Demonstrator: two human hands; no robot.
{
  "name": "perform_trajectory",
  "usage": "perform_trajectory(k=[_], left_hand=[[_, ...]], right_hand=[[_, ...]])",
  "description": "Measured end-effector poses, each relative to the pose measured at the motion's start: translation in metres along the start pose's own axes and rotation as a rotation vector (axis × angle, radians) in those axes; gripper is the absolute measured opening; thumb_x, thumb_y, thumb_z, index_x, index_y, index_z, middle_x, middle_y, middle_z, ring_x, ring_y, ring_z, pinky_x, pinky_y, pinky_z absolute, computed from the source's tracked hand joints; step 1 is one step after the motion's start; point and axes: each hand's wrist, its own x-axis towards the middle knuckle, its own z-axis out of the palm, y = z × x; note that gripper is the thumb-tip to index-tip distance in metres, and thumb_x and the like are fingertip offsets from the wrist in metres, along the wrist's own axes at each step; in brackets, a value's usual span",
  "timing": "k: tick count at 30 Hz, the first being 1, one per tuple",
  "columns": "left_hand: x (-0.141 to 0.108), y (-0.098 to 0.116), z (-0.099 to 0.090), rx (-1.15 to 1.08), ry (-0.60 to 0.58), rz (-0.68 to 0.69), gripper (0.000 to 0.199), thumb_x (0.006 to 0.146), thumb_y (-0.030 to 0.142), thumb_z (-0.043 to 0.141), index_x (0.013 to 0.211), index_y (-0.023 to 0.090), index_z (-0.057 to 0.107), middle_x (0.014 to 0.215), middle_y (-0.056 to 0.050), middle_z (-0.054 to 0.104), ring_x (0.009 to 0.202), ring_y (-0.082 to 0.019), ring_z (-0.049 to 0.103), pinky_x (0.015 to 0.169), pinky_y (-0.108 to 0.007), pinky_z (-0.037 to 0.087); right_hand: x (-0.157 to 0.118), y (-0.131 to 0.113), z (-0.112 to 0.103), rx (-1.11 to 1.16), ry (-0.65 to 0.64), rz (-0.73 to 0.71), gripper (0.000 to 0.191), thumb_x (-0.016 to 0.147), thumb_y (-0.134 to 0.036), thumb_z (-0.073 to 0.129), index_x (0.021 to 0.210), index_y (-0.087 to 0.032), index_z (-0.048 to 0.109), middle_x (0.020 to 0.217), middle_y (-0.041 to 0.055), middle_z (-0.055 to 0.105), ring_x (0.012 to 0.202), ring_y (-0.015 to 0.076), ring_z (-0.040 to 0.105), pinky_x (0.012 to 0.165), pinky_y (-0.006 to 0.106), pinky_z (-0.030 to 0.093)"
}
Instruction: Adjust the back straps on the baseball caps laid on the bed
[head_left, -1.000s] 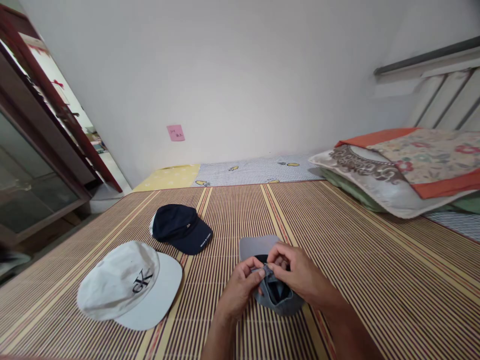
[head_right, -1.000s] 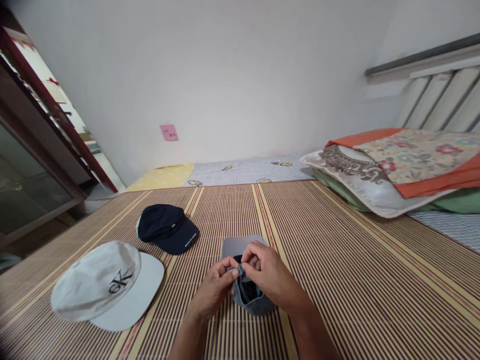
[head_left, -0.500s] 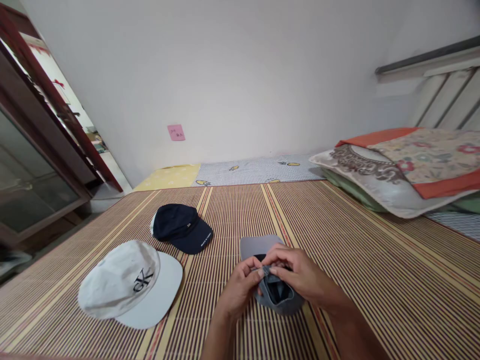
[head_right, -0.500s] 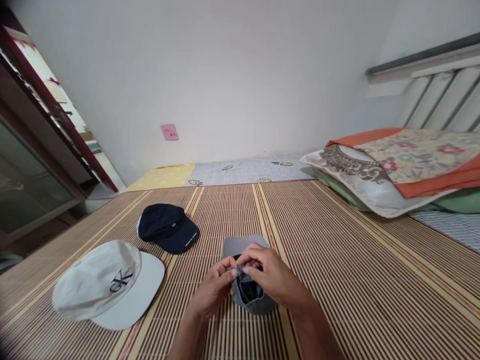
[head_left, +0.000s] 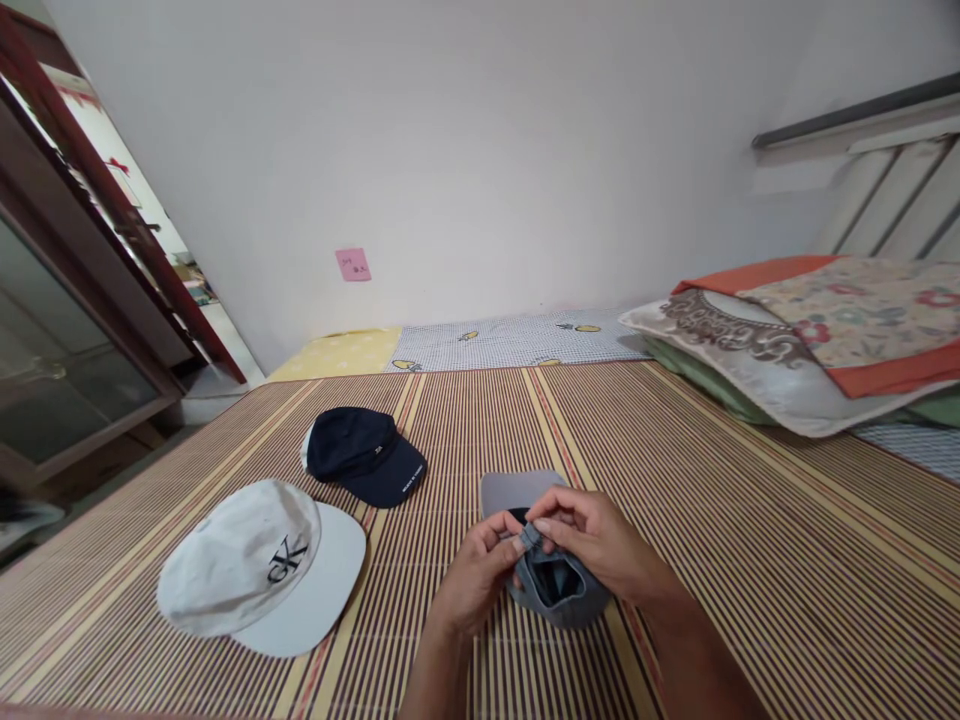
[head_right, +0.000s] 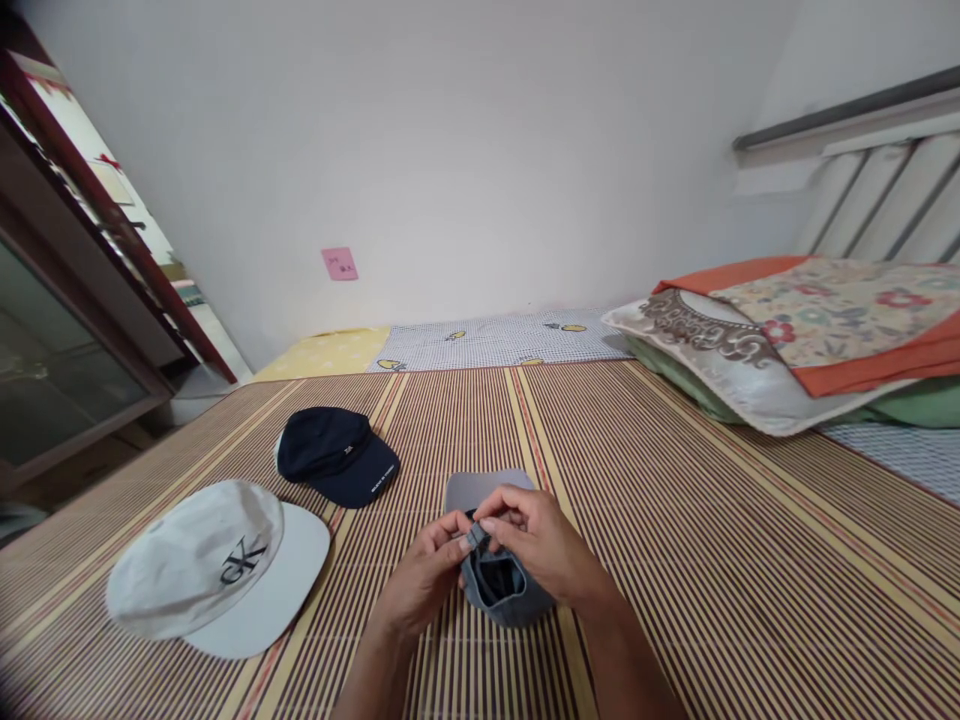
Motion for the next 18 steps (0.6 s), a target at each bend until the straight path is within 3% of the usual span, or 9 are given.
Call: perform_trajectory(k=[8, 14, 18], left_hand=[[-0.0017, -0.0003, 0.0011, -0.001, -0.016, 0.011, 0.046, 0.07, 0.05, 0.092, 0.08, 0.016, 0.062, 0.067, 0.0, 0.066, 0.048, -0.006, 0.049, 0.048, -0.017, 0.039], [-0.0013, -0.0013, -0.0025, 0.033, -0.028, 0.012, 0.046, 0.072, 0.05, 0.091, 0.082, 0.017, 0.061, 0.062, 0.006, 0.058, 0.046, -0.005, 0.045, 0.047, -0.017, 0.038], [-0.0026, 0.0, -0.0045, 0.114, -0.04, 0.001, 0.039, 0.078, 0.046, 0.087, 0.083, 0.017, 0.061, 0.06, 0.006, 0.058, 0.046, -0.005, 0.046, 0.048, -0.017, 0.037]], right_hand=[[-0.0014, 0.0006, -0.0003, 0.065, -0.087, 0.053, 0.01, 0.083, -0.03, 0.073, 0.085, -0.02, 0.069, 0.076, -0.0017, 0.065, 0.067, 0.0133, 0.062, 0.065, 0.026, 0.047], [-0.0009, -0.0007, 0.0008, -0.023, -0.066, 0.003, 0.005, 0.084, -0.021, 0.066, 0.087, -0.021, 0.07, 0.083, -0.0007, 0.065, 0.077, 0.0148, 0.061, 0.072, 0.028, 0.047], [-0.0004, -0.003, 0.0041, -0.011, -0.061, 0.005, 0.007, 0.08, -0.017, 0.065, 0.084, -0.02, 0.069, 0.08, -0.001, 0.064, 0.074, 0.0147, 0.061, 0.069, 0.027, 0.045]])
